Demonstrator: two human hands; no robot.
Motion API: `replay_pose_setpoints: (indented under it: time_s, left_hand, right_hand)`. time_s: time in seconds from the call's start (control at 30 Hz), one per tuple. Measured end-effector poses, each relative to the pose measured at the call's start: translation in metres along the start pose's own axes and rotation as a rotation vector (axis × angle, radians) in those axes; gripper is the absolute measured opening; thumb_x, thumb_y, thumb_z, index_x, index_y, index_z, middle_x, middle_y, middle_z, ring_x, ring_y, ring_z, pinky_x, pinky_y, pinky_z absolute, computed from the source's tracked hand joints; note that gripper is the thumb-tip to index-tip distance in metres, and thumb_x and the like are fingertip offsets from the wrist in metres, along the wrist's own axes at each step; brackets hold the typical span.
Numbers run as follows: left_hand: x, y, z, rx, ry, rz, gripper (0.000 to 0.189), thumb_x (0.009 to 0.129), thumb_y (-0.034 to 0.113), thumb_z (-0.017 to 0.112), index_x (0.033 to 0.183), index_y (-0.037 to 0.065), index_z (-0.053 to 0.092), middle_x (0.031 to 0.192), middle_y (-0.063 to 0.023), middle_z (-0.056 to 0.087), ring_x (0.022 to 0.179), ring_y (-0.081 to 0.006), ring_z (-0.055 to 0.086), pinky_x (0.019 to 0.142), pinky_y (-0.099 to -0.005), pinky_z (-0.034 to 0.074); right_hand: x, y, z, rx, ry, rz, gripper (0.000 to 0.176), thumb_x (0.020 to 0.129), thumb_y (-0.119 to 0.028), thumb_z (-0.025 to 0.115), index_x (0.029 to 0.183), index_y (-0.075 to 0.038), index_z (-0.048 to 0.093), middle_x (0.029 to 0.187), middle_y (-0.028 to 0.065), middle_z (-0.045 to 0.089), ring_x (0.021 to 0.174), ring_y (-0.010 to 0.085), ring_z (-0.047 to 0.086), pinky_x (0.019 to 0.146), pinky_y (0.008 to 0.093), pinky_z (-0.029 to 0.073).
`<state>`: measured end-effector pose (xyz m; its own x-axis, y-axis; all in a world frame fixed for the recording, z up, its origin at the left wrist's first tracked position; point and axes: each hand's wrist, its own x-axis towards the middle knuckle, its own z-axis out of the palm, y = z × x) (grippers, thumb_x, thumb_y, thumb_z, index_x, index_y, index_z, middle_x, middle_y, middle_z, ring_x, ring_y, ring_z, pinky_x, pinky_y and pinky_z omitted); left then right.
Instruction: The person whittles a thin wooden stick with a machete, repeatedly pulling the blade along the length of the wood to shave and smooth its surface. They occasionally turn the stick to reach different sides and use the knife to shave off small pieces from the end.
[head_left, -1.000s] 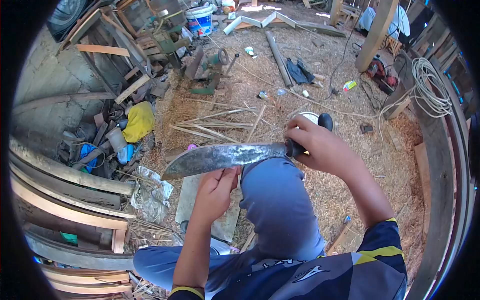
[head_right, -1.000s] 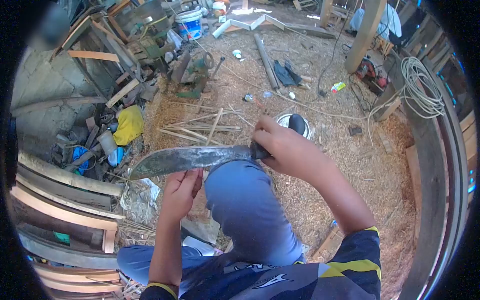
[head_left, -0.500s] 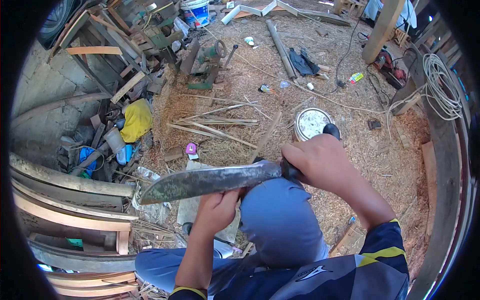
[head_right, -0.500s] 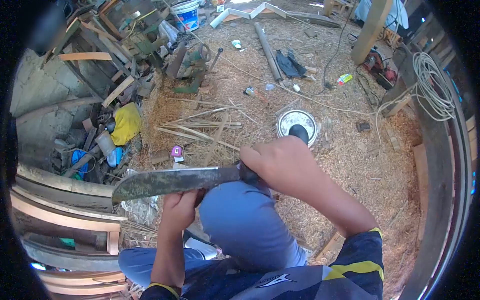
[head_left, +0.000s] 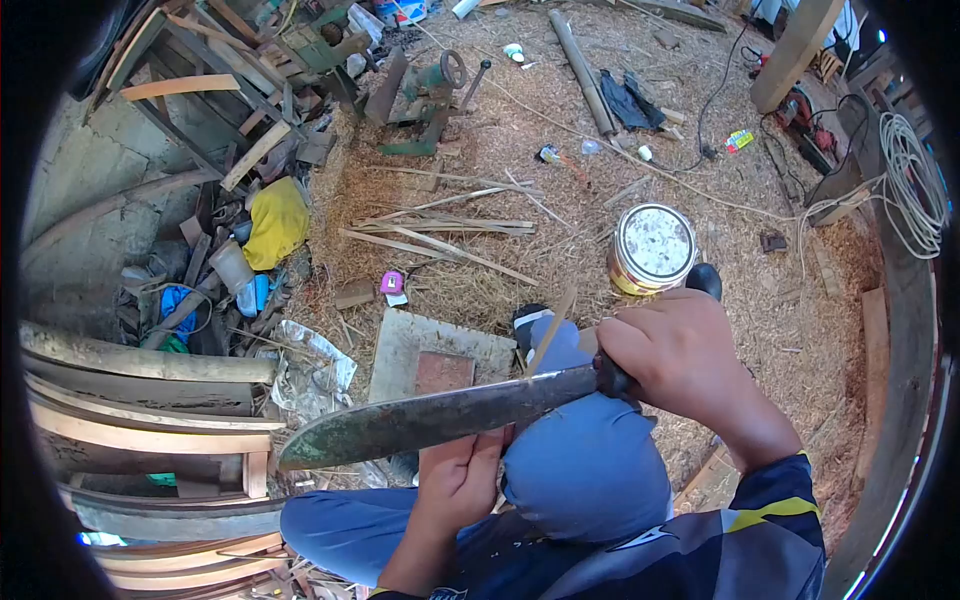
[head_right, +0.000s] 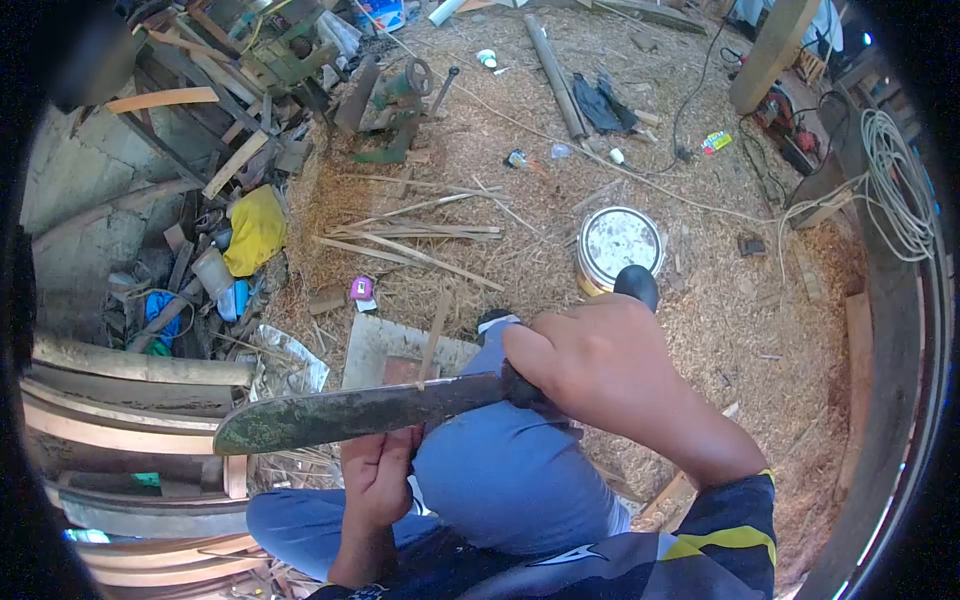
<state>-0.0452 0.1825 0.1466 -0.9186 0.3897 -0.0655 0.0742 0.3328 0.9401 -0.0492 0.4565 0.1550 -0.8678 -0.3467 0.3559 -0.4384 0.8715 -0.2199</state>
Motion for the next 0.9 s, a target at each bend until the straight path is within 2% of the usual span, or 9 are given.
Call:
replay_pose_setpoints:
  time_s: [0.1, 0.2, 0.3, 0.4, 0.53, 0.67, 0.7, 0.77, 0.9]
  left_hand:
    - [-0.007, -0.008, -0.008, -0.011, -0.093, -0.011, 0.027, 0.107, 0.017, 0.055, 0.095, -0.002, 0.068, 0.075, 0.0010, 0.062, 0.062, -0.0077, 0.051, 0.056, -0.0247, 0.039]
    - [-0.014, -0.022, 0.003, -0.006, 0.024, 0.157, 0.030, 0.108, 0.021, 0.056, 0.089, -0.001, 0.064, 0.068, 0.0020, 0.057, 0.056, -0.0059, 0.046, 0.050, -0.0243, 0.033]
    - [-0.031, -0.019, -0.007, -0.091, -0.063, -0.118, 0.024, 0.108, 0.017, 0.055, 0.097, -0.002, 0.067, 0.072, -0.0090, 0.065, 0.063, -0.0192, 0.062, 0.061, -0.0324, 0.049]
    - [-0.042, -0.033, -0.006, -0.144, -0.010, -0.044, 0.032, 0.109, 0.026, 0.056, 0.090, 0.001, 0.061, 0.066, 0.0008, 0.052, 0.053, -0.0053, 0.042, 0.047, -0.0234, 0.029]
    - [-0.059, -0.040, -0.013, -0.238, -0.048, -0.139, 0.034, 0.111, 0.026, 0.053, 0.087, 0.002, 0.058, 0.065, 0.0008, 0.049, 0.053, -0.0049, 0.040, 0.046, -0.0233, 0.028]
    - [-0.047, -0.024, -0.009, -0.285, 0.015, -0.195, 0.030, 0.110, 0.020, 0.053, 0.093, -0.001, 0.066, 0.067, 0.0008, 0.055, 0.057, -0.0063, 0.047, 0.053, -0.0243, 0.035]
    - [-0.038, -0.014, -0.005, -0.288, 0.039, -0.189, 0.030, 0.110, 0.020, 0.053, 0.093, -0.001, 0.067, 0.068, 0.0004, 0.056, 0.058, -0.0068, 0.049, 0.054, -0.0248, 0.037]
    - [-0.025, -0.004, -0.004, -0.230, 0.069, -0.149, 0.030, 0.110, 0.018, 0.054, 0.094, -0.002, 0.069, 0.071, -0.0005, 0.059, 0.062, -0.0081, 0.052, 0.057, -0.0261, 0.040]
    - [-0.012, -0.005, 0.000, -0.088, 0.133, -0.056, 0.027, 0.108, 0.014, 0.057, 0.096, -0.004, 0.073, 0.079, -0.0030, 0.068, 0.069, -0.0116, 0.060, 0.064, -0.0302, 0.048]
  right_hand:
    - [-0.005, 0.001, 0.001, -0.001, 0.022, 0.021, 0.019, 0.075, -0.020, 0.069, 0.084, -0.015, 0.054, 0.064, -0.0004, 0.054, 0.058, 0.0226, 0.064, 0.052, 0.0387, 0.047]
    - [-0.009, 0.001, -0.002, -0.020, 0.021, 0.031, 0.020, 0.074, -0.020, 0.069, 0.086, -0.015, 0.055, 0.064, -0.0001, 0.054, 0.058, 0.0233, 0.064, 0.052, 0.0390, 0.047]
    - [-0.012, 0.000, -0.006, -0.024, 0.003, 0.030, 0.020, 0.075, -0.020, 0.070, 0.088, -0.014, 0.055, 0.064, 0.0003, 0.055, 0.059, 0.0239, 0.064, 0.052, 0.0398, 0.047]
    - [-0.014, 0.001, -0.005, -0.020, 0.002, 0.036, 0.019, 0.077, -0.020, 0.070, 0.088, -0.014, 0.056, 0.065, 0.0009, 0.057, 0.059, 0.0246, 0.065, 0.051, 0.0410, 0.046]
    - [-0.018, 0.000, -0.005, -0.005, 0.007, 0.059, 0.016, 0.079, -0.020, 0.069, 0.089, -0.015, 0.057, 0.065, 0.0015, 0.060, 0.059, 0.0259, 0.066, 0.051, 0.0424, 0.047]
    - [-0.015, -0.006, -0.008, -0.035, -0.020, 0.046, 0.016, 0.080, -0.020, 0.068, 0.089, -0.014, 0.057, 0.066, 0.0015, 0.062, 0.060, 0.0266, 0.067, 0.051, 0.0426, 0.048]
    - [-0.015, -0.008, -0.007, -0.040, -0.025, 0.046, 0.018, 0.077, -0.020, 0.071, 0.088, -0.014, 0.057, 0.066, 0.0017, 0.061, 0.061, 0.0268, 0.067, 0.053, 0.0431, 0.048]
    - [-0.011, -0.011, -0.003, -0.050, -0.029, 0.045, 0.024, 0.071, -0.020, 0.076, 0.084, -0.015, 0.056, 0.067, 0.0020, 0.059, 0.064, 0.0272, 0.066, 0.056, 0.0440, 0.048]
    - [-0.004, -0.017, -0.006, -0.087, -0.034, 0.027, 0.022, 0.074, -0.020, 0.075, 0.084, -0.015, 0.056, 0.066, 0.0017, 0.059, 0.063, 0.0269, 0.067, 0.056, 0.0436, 0.048]
